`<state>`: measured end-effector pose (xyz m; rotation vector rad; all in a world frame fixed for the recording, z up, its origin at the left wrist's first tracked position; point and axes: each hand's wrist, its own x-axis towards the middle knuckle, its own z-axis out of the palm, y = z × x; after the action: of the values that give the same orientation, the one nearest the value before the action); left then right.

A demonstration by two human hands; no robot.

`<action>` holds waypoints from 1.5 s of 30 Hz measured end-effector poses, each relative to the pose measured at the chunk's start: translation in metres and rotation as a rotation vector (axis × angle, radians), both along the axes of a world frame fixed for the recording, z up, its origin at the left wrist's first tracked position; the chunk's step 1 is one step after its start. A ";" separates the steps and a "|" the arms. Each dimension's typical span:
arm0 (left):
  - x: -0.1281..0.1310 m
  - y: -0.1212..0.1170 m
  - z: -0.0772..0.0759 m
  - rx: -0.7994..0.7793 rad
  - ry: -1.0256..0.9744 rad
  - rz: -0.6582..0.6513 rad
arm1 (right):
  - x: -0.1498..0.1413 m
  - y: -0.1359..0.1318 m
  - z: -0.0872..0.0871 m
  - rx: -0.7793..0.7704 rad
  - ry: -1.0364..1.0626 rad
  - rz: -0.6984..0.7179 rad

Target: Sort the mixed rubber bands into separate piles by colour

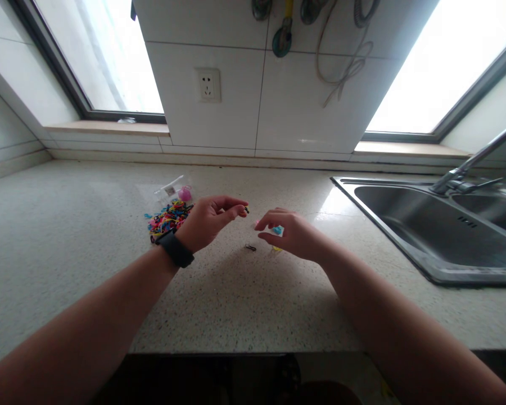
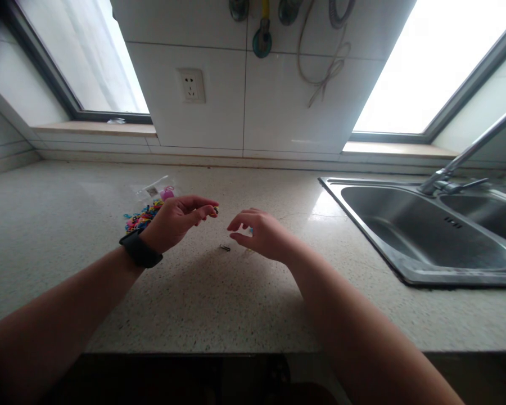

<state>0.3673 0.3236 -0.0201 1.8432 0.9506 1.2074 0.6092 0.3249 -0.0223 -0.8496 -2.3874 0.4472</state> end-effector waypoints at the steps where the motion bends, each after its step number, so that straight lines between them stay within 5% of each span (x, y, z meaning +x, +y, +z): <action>1: 0.001 -0.001 0.001 -0.003 0.004 0.003 | 0.000 0.000 0.001 0.001 0.044 -0.036; 10: 0.006 -0.004 0.002 -0.030 0.001 -0.036 | -0.004 -0.006 0.005 0.020 0.306 -0.111; 33: 0.012 -0.011 0.004 0.035 0.184 -0.075 | -0.015 -0.010 0.004 0.177 0.273 -0.147; 45: 0.008 -0.009 0.002 0.050 0.193 0.016 | -0.011 -0.008 0.002 -0.030 0.440 -0.125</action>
<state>0.3753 0.3147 -0.0184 2.0227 1.0502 1.0857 0.5986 0.3170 -0.0201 -0.8116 -1.9194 0.5566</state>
